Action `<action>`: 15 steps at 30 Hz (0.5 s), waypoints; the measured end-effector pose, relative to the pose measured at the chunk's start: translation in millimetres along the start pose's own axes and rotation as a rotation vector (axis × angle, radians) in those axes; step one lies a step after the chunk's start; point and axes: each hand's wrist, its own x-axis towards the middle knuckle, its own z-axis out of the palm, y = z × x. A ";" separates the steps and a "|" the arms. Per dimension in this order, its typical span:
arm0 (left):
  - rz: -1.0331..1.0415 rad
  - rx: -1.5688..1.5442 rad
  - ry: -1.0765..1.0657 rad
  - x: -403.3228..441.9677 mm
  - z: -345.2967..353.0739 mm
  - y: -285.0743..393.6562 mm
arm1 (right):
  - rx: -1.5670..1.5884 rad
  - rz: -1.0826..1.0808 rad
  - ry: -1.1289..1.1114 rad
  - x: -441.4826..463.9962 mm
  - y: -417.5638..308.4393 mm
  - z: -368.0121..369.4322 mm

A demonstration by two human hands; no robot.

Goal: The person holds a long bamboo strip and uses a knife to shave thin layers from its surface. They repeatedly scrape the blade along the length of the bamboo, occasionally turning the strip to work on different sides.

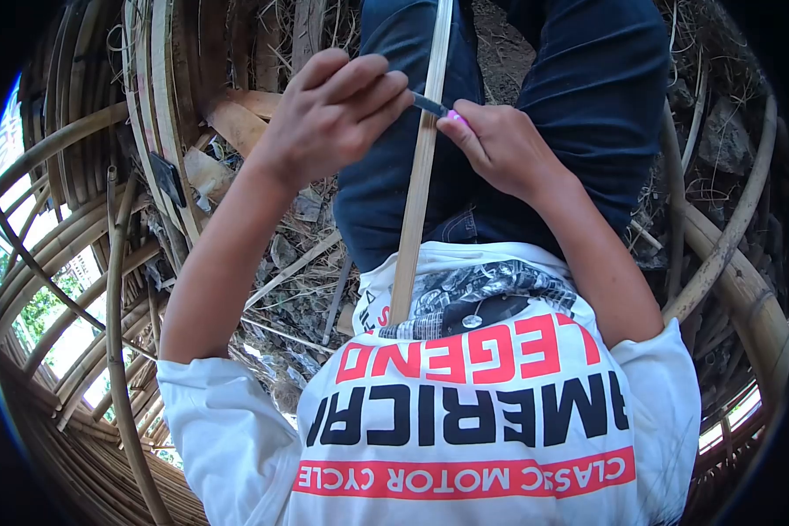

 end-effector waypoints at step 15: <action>-0.055 -0.106 -0.028 -25.0 -56.1 67.4 | 0.104 -0.078 -0.245 -52.5 -33.2 -2.9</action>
